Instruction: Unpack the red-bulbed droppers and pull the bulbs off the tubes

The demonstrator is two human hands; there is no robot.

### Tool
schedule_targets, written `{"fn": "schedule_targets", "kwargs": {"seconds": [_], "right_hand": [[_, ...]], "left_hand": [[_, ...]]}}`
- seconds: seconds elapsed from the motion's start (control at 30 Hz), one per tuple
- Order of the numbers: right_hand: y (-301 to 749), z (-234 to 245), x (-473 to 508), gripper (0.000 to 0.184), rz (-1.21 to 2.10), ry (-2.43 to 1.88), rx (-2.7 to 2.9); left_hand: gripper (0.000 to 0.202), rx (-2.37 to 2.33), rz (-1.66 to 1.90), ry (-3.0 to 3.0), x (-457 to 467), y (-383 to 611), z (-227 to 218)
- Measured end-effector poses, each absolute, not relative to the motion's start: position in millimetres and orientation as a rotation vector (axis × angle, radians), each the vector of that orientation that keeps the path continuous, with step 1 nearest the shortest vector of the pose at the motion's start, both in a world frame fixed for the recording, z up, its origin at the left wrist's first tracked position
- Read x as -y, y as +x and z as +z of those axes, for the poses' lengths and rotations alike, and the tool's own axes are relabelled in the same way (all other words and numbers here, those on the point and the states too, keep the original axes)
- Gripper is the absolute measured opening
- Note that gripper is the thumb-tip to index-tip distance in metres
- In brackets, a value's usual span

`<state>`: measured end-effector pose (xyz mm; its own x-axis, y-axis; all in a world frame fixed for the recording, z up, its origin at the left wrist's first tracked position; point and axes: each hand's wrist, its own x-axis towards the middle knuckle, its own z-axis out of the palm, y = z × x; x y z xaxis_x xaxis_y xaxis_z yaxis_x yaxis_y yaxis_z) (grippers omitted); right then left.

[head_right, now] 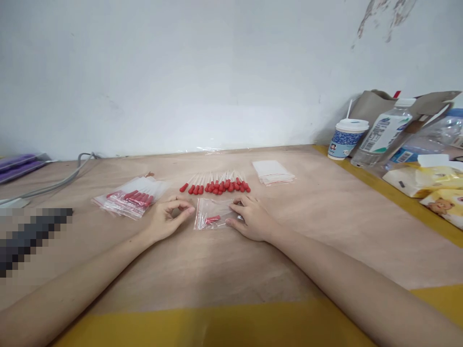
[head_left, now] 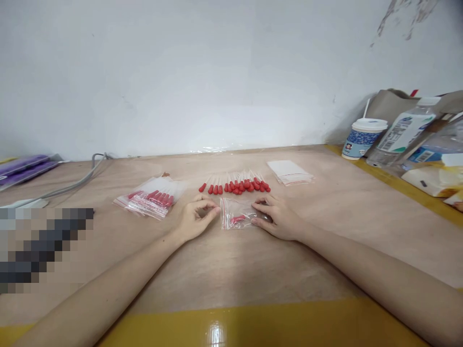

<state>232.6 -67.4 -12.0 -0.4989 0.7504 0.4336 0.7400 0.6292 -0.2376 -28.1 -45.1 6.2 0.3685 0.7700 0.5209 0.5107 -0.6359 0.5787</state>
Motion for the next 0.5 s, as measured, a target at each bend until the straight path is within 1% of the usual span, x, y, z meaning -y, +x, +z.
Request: {"fn": "schedule_targets", "kwargs": {"seconds": [0.1,0.23,0.33,0.5], "right_hand": [[232,-13,67,0.037,0.029,-1.159,2.338],[231,-14,66,0.035,0.034,-1.136,2.306],[230,-13,66,0.036,0.051,-1.123,2.295],[232,-13,65,0.038,0.096,-1.109,2.28]], "left_hand": [[0.019,-0.987,0.939,2.239,50,-23,4],[0.024,-0.924,0.738,2.26,53,-14,5],[0.023,-0.907,0.704,2.285,56,-7,9],[0.018,-0.976,0.788,2.269,63,0,12]]}}
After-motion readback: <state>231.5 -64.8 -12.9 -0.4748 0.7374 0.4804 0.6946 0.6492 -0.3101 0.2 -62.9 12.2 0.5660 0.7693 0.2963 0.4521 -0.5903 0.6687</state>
